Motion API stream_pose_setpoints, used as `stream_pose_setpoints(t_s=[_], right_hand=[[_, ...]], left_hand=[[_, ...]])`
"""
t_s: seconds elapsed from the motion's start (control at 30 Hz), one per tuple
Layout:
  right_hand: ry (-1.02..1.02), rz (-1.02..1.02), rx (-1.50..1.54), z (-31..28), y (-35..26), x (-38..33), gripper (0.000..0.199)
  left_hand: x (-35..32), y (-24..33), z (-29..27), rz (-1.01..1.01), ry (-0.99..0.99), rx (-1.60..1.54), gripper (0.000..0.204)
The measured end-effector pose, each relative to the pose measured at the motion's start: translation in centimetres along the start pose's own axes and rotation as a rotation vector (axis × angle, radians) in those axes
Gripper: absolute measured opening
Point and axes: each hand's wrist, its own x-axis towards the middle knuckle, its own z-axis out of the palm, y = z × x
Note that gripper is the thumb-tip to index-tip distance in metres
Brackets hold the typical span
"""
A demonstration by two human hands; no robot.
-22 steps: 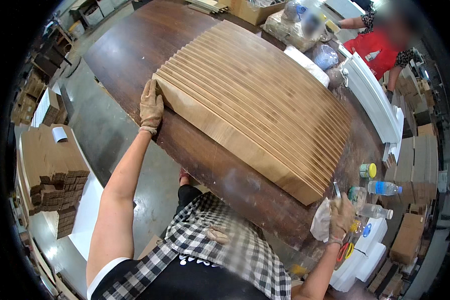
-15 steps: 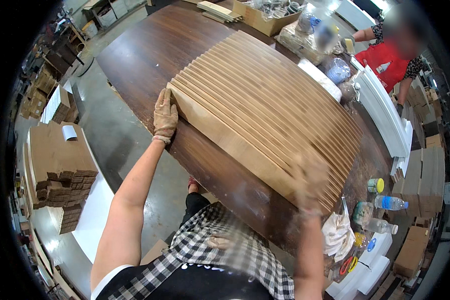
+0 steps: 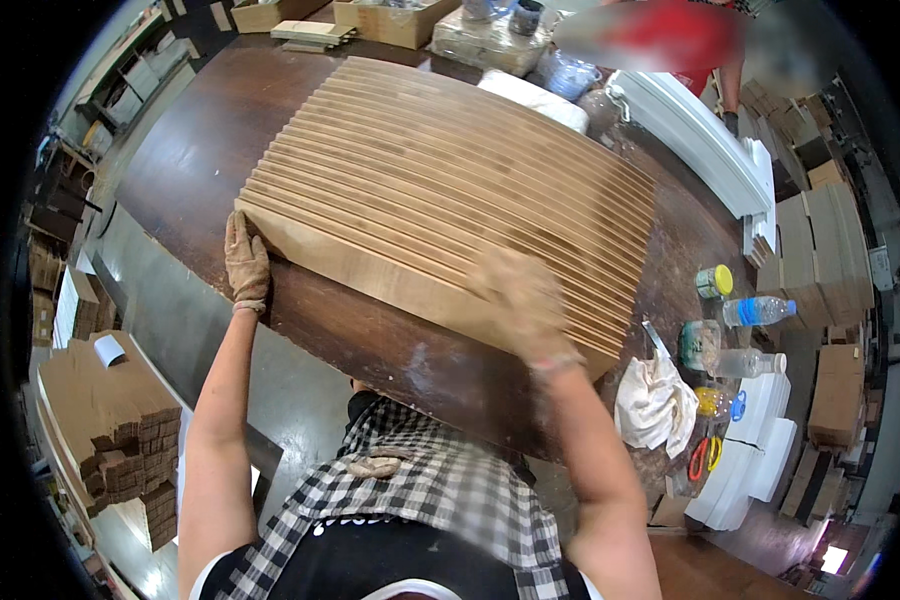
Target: The person wipes dust or debris from a stack of curved wood slats using a white cloth by hand, then separates individual slats from the stack and wipes their sides before placing them back together.
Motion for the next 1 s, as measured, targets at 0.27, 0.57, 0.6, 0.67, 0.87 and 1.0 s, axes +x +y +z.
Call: stream_pose_setpoints(t_s=[0.27,0.57,0.6,0.67,0.87,1.0], right_hand=[[-0.064,0.713,-0.403,-14.6,8.8,-14.3,0.044],[-0.071,0.274,-0.105,-7.7,7.8,-8.8,0.040],[0.025,0.220,-0.040,-9.7,8.8,-10.6,0.040],[-0.049,0.349,-0.174,-13.8,11.1,-14.4,0.039],[0.052,0.306,-0.103,-13.6,9.4,-13.5,0.037],[-0.029,0.412,0.030,-14.2,8.9,-14.5,0.042]], left_hand=[[-1.6,3.0,1.0,-0.175,-0.023,0.136,0.056],[-7.5,12.8,1.4,-0.041,-0.045,0.006,0.062],[-7.6,12.4,1.1,-0.043,-0.046,0.028,0.062],[-7.8,11.8,1.0,-0.050,-0.043,0.066,0.063],[-7.4,12.6,2.2,-0.065,-0.075,0.056,0.062],[-7.5,12.4,1.8,-0.079,-0.100,0.099,0.062]])
